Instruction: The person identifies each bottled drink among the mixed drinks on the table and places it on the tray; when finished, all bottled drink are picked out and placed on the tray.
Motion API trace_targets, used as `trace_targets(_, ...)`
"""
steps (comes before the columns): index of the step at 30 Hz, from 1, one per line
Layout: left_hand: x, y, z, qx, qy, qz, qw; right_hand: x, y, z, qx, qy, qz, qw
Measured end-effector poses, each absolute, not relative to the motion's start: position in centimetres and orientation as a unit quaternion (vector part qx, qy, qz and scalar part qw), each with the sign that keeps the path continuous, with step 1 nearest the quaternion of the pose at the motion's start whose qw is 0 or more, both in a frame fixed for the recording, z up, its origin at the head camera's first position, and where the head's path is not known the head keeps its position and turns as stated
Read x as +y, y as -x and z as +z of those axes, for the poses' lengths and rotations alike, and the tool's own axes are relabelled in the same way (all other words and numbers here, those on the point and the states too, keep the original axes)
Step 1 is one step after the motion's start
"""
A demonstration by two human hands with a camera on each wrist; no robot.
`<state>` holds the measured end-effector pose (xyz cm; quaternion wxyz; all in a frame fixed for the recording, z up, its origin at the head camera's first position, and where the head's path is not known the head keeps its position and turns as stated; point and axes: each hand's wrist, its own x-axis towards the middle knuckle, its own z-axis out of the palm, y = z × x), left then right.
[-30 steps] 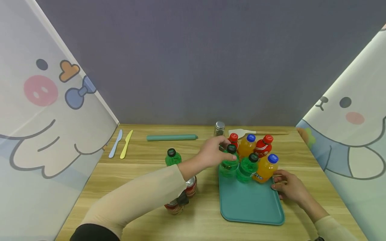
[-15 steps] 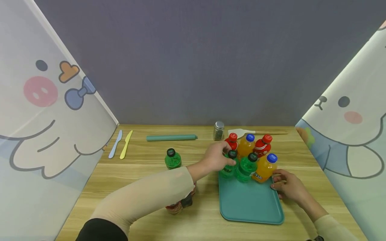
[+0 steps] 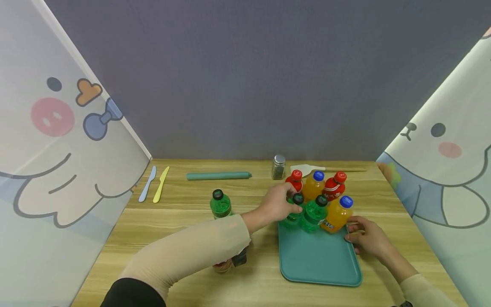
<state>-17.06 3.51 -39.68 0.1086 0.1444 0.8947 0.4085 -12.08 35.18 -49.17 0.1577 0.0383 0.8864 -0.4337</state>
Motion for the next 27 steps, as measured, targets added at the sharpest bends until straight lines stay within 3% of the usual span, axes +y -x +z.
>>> trace_targets(18,1.0,17.4,-38.9,0.849,-0.204,0.444,0.2,35.4,12.3,-49.3,0.882,-0.045,-0.441,0.162)
trace_targets(27,-1.0,16.6,-37.0,0.82,-0.221,0.487,0.203,35.2,12.1,-49.2,0.883,-0.048,-0.438,0.162)
